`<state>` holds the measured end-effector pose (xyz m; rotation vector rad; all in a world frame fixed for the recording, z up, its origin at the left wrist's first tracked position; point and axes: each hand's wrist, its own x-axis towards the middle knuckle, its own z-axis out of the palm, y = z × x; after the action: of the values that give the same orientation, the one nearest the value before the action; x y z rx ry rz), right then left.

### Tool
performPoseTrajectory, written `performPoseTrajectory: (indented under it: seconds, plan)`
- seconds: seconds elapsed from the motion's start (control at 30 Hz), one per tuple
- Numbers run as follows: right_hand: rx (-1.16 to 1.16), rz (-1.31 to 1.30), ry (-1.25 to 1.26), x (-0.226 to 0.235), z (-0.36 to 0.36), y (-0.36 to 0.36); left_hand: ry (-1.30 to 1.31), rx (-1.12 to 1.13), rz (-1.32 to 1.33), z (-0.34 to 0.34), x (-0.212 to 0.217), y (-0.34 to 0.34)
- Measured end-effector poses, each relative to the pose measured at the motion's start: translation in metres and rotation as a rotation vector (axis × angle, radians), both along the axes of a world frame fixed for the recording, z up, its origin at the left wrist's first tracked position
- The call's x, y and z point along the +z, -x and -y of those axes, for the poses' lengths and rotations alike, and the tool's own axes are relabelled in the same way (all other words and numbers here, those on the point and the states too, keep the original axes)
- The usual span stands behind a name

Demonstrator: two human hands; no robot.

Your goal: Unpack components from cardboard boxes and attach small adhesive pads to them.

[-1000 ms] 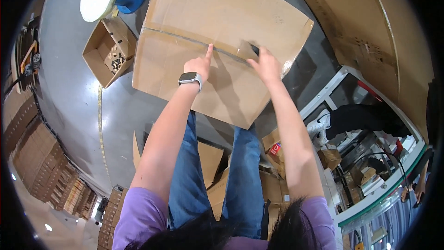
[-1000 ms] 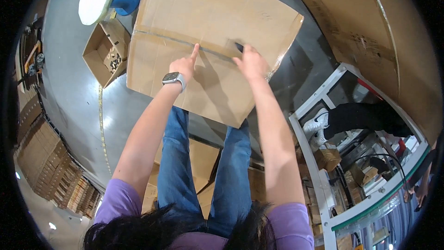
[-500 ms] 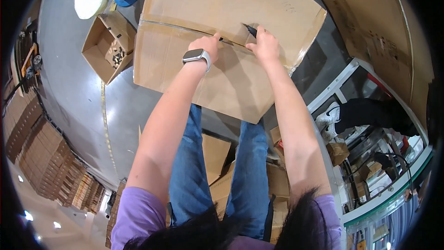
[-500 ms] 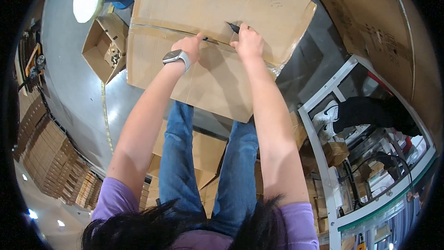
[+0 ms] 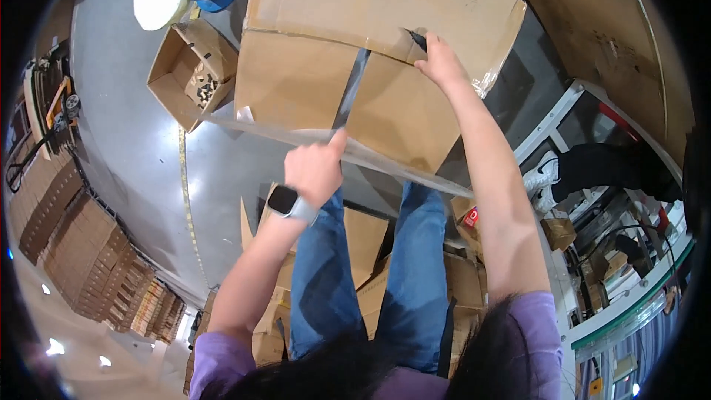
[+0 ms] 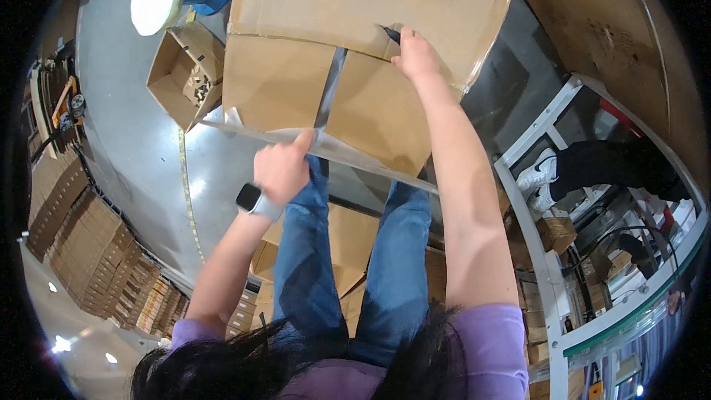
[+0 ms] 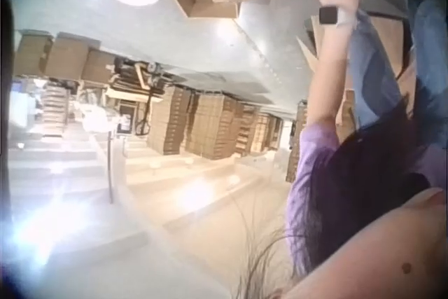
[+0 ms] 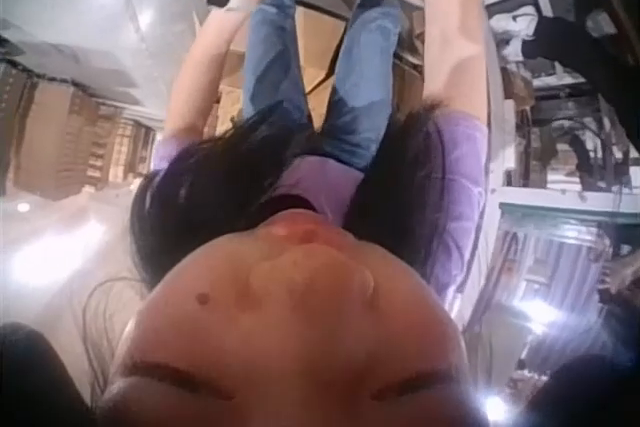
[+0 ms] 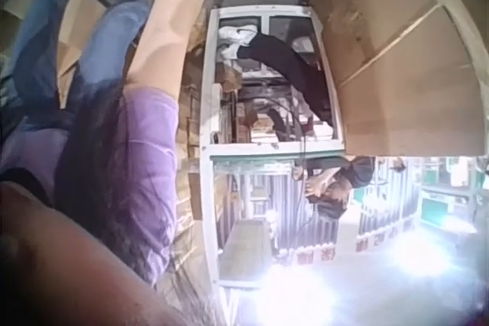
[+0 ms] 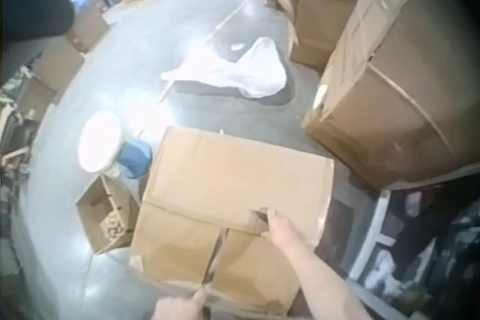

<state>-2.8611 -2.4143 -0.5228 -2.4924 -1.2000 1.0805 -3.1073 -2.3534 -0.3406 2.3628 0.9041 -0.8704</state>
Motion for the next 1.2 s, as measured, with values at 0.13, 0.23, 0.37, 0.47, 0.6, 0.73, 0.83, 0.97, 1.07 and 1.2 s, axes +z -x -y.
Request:
performPoseTrajectory:
  seconds: [0.13, 0.23, 0.37, 0.47, 0.6, 0.73, 0.83, 0.97, 1.07, 1.2]
  plan:
    - [-0.02, -0.012, 0.061, 0.007, 0.013, 0.024, 0.074, -0.004, -0.007, 0.022, 0.036, 0.046]
    - [0.037, -0.268, 0.154, 0.026, 0.046, 0.066, 0.1, 0.076, -0.032, 0.044, 0.059, 0.07]
    - [0.129, -0.599, 0.095, 0.065, 0.133, 0.131, 0.089, 0.113, -0.209, 0.078, 0.078, 0.103]
    - [0.167, -0.751, 0.158, 0.111, 0.193, 0.166, 0.134, 0.163, -0.277, 0.106, 0.078, 0.141]
    - [-0.065, -1.093, 0.605, 0.126, 0.256, 0.212, 0.29, 0.206, -0.403, 0.138, 0.046, 0.195]
    - [0.297, -0.598, 0.337, 0.061, 0.305, 0.284, 0.345, 0.263, -0.391, 0.177, -0.058, 0.288]
    - [0.306, -0.235, 0.418, 0.024, 0.286, 0.309, 0.387, 0.491, -0.375, 0.19, -0.093, 0.32]
    - [-0.062, -0.002, 0.485, -0.022, 0.238, 0.271, 0.536, 0.842, 0.054, 0.192, -0.067, 0.25]
    - [-0.012, 0.093, 0.461, -0.032, 0.247, 0.261, 0.813, 0.968, 0.315, 0.18, -0.039, 0.203]
    - [0.213, -0.216, 0.276, 0.028, 0.22, 0.297, 0.469, 0.921, 0.193, 0.153, -0.058, 0.227]
